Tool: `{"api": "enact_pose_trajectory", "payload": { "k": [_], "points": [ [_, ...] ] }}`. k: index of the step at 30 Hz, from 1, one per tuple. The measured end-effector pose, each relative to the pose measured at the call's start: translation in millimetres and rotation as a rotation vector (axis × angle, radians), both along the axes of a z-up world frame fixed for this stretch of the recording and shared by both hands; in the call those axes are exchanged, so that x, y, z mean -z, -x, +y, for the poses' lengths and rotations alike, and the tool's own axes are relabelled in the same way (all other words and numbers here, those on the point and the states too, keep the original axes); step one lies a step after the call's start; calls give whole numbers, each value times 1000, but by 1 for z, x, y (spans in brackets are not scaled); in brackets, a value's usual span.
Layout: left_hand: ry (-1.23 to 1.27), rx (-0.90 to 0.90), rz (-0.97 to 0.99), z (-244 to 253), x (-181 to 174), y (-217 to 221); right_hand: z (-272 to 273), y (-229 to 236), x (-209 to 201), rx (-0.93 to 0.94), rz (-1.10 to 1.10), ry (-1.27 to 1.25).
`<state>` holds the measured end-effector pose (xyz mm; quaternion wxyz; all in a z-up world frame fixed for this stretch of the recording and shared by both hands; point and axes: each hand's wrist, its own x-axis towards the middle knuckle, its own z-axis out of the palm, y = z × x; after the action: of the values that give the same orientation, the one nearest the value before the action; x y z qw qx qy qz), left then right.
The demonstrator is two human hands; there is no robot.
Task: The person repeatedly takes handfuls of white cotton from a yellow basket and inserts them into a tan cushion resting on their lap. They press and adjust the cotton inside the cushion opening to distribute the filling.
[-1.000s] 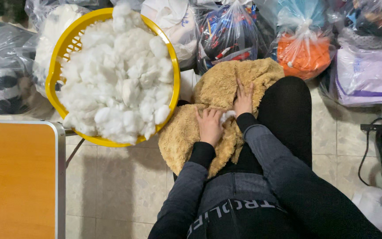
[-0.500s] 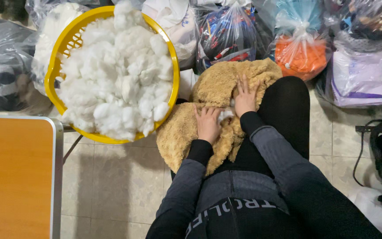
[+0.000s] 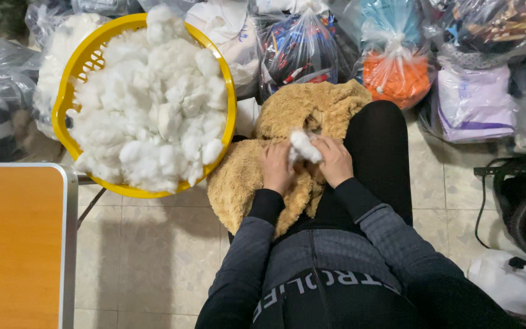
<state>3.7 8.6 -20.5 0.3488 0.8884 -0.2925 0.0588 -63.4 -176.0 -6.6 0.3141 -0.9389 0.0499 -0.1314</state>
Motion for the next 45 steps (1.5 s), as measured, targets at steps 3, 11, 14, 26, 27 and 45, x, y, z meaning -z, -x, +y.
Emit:
{"api": "enact_pose_trajectory", "payload": {
  "k": [3, 11, 14, 26, 27, 45],
  "points": [
    [57, -50, 304, 1, -5, 6, 3, 0, -2, -35, -64, 37],
    [-22, 83, 336, -3, -25, 9, 11, -5, -20, -90, -40, -112],
    [118, 5, 338, 1, -29, 8, 14, -4, -36, -82, -168, -79],
    [450, -290, 16, 55, -68, -4, 78, -54, -63, -315, -234, -47],
    [421, -319, -26, 64, -71, -11, 84, -65, -65, -339, -249, -37],
    [-235, -264, -313, 113, -95, -111, 130, -203, -56, -350, 139, 375]
  ]
}}
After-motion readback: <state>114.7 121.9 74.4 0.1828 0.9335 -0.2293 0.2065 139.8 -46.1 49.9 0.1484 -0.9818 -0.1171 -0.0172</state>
